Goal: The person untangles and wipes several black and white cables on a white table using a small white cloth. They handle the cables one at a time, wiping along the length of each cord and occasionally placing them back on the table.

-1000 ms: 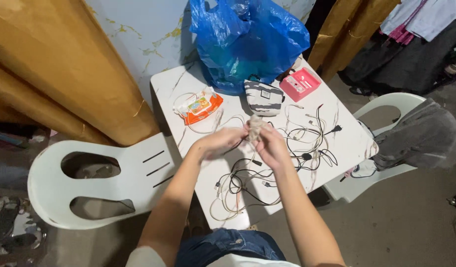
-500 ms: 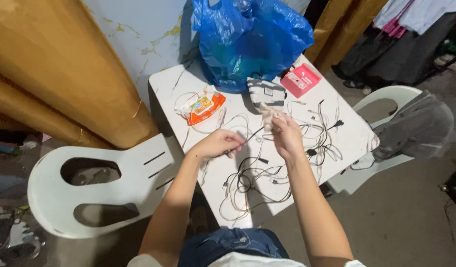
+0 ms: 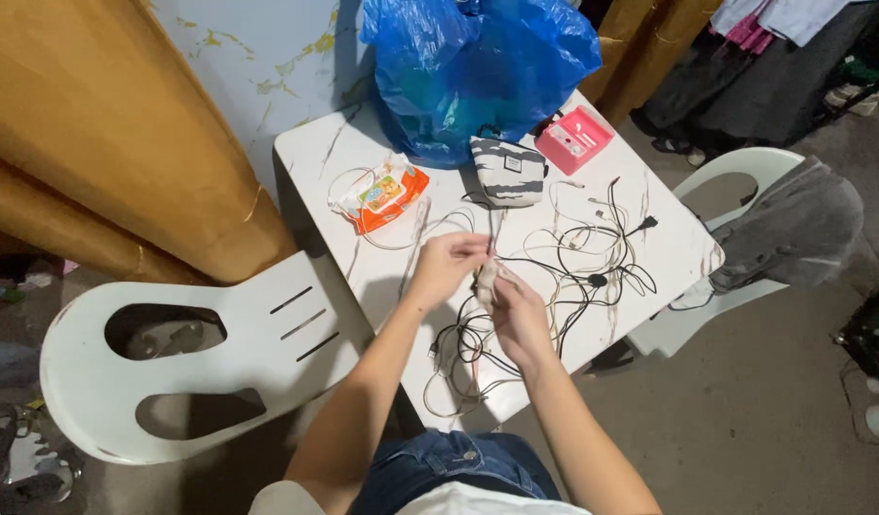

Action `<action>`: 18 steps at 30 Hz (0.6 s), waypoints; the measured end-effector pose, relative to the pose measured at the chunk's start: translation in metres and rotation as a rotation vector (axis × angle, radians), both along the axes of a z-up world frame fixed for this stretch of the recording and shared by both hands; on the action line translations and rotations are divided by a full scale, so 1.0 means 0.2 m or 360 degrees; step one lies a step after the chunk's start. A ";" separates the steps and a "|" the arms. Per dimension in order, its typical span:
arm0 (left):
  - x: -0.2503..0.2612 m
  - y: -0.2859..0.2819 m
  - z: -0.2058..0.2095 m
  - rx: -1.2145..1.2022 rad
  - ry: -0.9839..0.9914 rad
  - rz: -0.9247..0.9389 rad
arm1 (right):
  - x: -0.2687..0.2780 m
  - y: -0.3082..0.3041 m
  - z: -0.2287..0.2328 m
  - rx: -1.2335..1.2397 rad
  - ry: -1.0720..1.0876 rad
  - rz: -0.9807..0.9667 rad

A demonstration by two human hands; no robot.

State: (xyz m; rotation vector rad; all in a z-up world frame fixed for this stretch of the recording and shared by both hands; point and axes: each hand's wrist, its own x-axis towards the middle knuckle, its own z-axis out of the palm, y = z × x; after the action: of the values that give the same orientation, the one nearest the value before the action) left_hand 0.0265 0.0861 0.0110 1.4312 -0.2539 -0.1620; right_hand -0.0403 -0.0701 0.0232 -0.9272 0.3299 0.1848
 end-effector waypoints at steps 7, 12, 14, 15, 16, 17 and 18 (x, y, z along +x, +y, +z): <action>-0.11 0.00 0.12 0.0562 -0.0430 0.0342 | -0.01 0.00 0.02 0.0187 0.0023 0.0140; -0.18 -0.03 0.05 -0.0040 0.0174 0.0172 | 0.08 -0.05 -0.03 0.0265 -0.0058 0.0060; -0.23 -0.01 0.02 0.0182 0.0234 0.0125 | 0.08 -0.06 -0.02 0.0269 -0.0010 0.0019; -0.23 -0.02 0.01 0.0170 0.0223 0.0162 | 0.09 -0.05 -0.01 0.0255 0.0037 -0.0007; -0.22 -0.03 0.01 0.0159 0.0211 0.0200 | 0.09 -0.05 0.00 0.0242 0.0083 -0.0033; -0.22 -0.03 0.00 0.0149 0.0201 0.0237 | 0.07 -0.05 0.01 0.0167 0.0009 0.0004; -0.23 -0.04 0.00 0.0135 0.0214 0.0247 | 0.06 -0.06 0.02 0.0093 -0.0066 0.0041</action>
State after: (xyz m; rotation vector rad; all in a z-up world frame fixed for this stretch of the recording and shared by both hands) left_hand -0.0185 0.0789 0.0108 1.5107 -0.0258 -0.1424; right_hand -0.0283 -0.0812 0.0266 -0.8767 0.2730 0.1977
